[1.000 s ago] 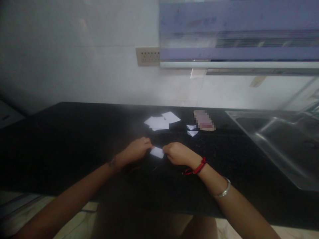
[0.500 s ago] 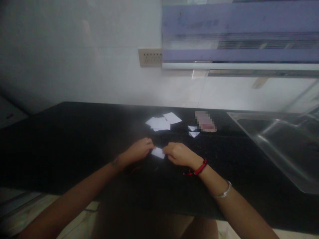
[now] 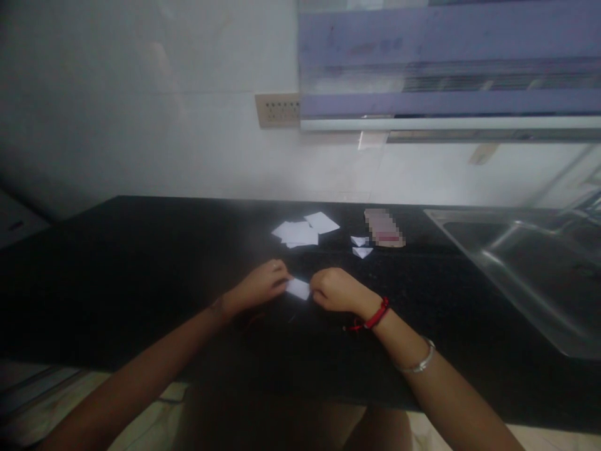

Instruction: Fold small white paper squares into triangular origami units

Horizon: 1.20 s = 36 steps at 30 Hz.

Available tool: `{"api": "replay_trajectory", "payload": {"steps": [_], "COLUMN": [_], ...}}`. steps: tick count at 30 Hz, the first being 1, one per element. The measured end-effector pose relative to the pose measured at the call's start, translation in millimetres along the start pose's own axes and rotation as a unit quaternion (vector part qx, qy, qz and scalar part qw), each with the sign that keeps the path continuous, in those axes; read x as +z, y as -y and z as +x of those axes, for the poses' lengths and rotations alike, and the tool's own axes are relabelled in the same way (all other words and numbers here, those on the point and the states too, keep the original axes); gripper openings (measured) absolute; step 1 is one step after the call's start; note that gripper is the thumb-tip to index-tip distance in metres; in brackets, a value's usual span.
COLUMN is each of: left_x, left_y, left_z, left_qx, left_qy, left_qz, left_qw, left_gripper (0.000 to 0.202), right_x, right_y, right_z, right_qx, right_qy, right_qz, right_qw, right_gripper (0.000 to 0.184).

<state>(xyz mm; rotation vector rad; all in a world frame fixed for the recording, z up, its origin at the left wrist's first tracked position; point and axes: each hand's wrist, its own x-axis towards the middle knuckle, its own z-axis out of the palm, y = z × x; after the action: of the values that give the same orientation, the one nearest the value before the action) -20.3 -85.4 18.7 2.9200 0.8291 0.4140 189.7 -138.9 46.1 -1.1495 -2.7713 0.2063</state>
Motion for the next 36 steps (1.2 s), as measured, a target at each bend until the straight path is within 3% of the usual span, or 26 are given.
{"api": "replay_trajectory", "payload": {"steps": [6, 13, 15, 22, 27, 36], "left_x": [-1.7, -1.6, 0.4, 3.8, 2.4, 8.0], "left_y": [-5.1, 5.0, 7.7, 6.8, 0.4, -2.4], "left_z": [-0.3, -4.3, -4.1, -0.2, 0.5, 4.2], "left_qx": [-0.014, -0.012, -0.022, -0.079, -0.127, -0.114], "left_qy": [0.011, 0.03, 0.022, -0.03, -0.053, -0.085], "left_qz": [0.023, -0.065, -0.1, -0.2, -0.202, -0.208], "left_qw": [1.0, 0.997, 0.994, 0.976, 0.97, 0.968], "left_gripper": [0.024, 0.03, 0.03, 0.021, 0.019, 0.019], "right_x": [-1.7, 3.6, 7.6, 10.9, 9.7, 14.0], "right_y": [-0.3, 1.2, 2.8, 8.3, 8.4, 6.4], "right_z": [-0.3, 2.4, 4.5, 7.3, 7.9, 10.0], "right_qx": [0.015, 0.026, 0.03, 0.046, 0.106, 0.152], "right_qy": [0.001, -0.04, -0.055, -0.076, -0.104, -0.112], "right_qz": [0.017, 0.042, 0.045, 0.074, 0.132, 0.187], "right_qw": [1.0, 0.998, 0.997, 0.993, 0.98, 0.964], "right_gripper": [0.022, 0.027, 0.032, 0.023, 0.024, 0.026]}}
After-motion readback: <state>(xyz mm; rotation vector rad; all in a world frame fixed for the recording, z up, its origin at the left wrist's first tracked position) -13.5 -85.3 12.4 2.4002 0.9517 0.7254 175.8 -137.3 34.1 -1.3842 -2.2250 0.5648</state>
